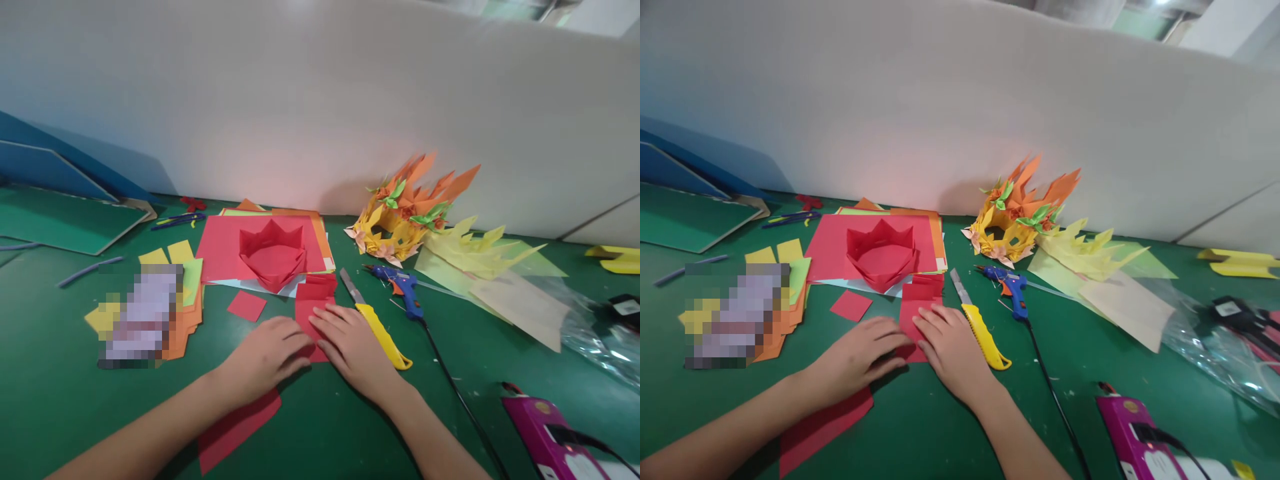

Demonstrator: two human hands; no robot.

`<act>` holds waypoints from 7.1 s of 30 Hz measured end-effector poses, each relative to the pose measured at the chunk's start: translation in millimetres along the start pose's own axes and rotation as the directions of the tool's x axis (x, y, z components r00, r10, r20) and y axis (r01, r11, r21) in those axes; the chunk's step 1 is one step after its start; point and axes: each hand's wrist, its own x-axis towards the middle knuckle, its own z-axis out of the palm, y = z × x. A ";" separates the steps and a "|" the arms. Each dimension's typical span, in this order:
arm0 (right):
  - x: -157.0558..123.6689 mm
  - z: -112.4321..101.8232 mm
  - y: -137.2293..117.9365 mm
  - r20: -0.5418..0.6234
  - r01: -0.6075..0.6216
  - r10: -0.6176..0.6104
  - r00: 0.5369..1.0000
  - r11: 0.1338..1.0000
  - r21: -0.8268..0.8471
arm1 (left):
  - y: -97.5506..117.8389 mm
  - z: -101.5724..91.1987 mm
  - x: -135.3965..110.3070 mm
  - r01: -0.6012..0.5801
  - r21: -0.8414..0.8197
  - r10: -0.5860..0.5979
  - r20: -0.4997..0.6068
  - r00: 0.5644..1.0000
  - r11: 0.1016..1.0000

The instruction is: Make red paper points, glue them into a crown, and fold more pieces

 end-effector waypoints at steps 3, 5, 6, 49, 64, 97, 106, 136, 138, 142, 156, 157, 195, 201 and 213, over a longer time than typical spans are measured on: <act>-1.0 -2.3 -1.7 0.015 0.002 -0.002 1.000 1.000 0.021 | -6.6 -2.3 2.9 0.176 -0.042 -0.181 -0.220 0.958 0.983; -1.7 -2.7 -2.6 0.017 0.004 -0.005 1.000 1.000 0.029 | -10.8 -2.3 7.2 0.239 -0.090 -0.254 -0.253 0.934 0.967; -2.2 -2.8 -3.0 0.016 0.007 -0.007 1.000 0.999 0.035 | -12.4 -1.5 9.3 0.240 -0.107 -0.260 -0.248 0.933 0.965; -0.4 4.3 -22.3 -0.035 -0.276 0.498 0.866 0.536 0.798 | 18.2 -0.5 14.2 0.463 -0.846 -0.618 0.219 0.755 0.265; -1.8 8.1 -22.0 -0.040 -0.256 0.480 0.876 0.535 0.805 | 19.7 -4.8 17.1 0.475 -0.866 -0.647 0.272 0.712 0.158; -3.6 -0.9 -34.2 -0.074 -0.191 0.378 0.923 0.617 0.764 | 23.9 -9.7 14.7 0.510 -0.710 -0.632 0.118 0.766 0.485; -7.1 -5.7 -15.9 -0.137 -0.199 0.508 0.850 0.551 0.810 | 2.7 -29.4 10.7 0.450 -0.836 -0.707 0.109 0.699 0.315; -23.8 -10.7 37.5 -0.425 -0.447 0.431 0.796 0.892 0.068 | -11.8 -29.1 -0.8 0.577 -0.546 -0.617 0.133 0.776 0.608; -23.5 -18.2 32.4 -0.371 -0.353 0.373 0.850 0.927 0.122 | -12.3 -29.3 -0.2 0.589 -0.573 -0.634 0.149 0.759 0.570; -23.9 -30.5 20.2 -0.089 -0.117 0.145 0.985 0.958 0.262 | -12.7 -30.5 1.1 0.597 -0.572 -0.641 0.155 0.752 0.562; -25.6 -33.6 20.7 0.042 -0.108 0.100 0.994 0.964 0.244 | -12.2 -19.9 1.4 0.557 -0.586 -0.584 0.168 0.795 0.589; -25.7 -33.6 20.6 0.048 -0.113 0.105 0.993 0.966 0.232 | -11.9 -18.9 0.5 0.556 -0.532 -0.571 0.155 0.806 0.639; -27.2 -24.7 29.7 -0.017 0.026 -0.026 1.000 0.999 0.034 | 5.6 7.6 -7.5 0.085 0.160 -0.096 0.065 0.993 0.983; -26.6 -24.7 30.5 -0.007 0.031 -0.030 1.000 0.998 0.050 | 10.5 0.5 -1.6 0.055 0.210 -0.076 0.092 0.993 0.976; -30.2 -27.9 38.6 0.039 0.009 -0.013 0.999 0.994 0.108 | 13.1 1.4 -0.9 0.072 0.187 -0.096 0.123 0.988 0.980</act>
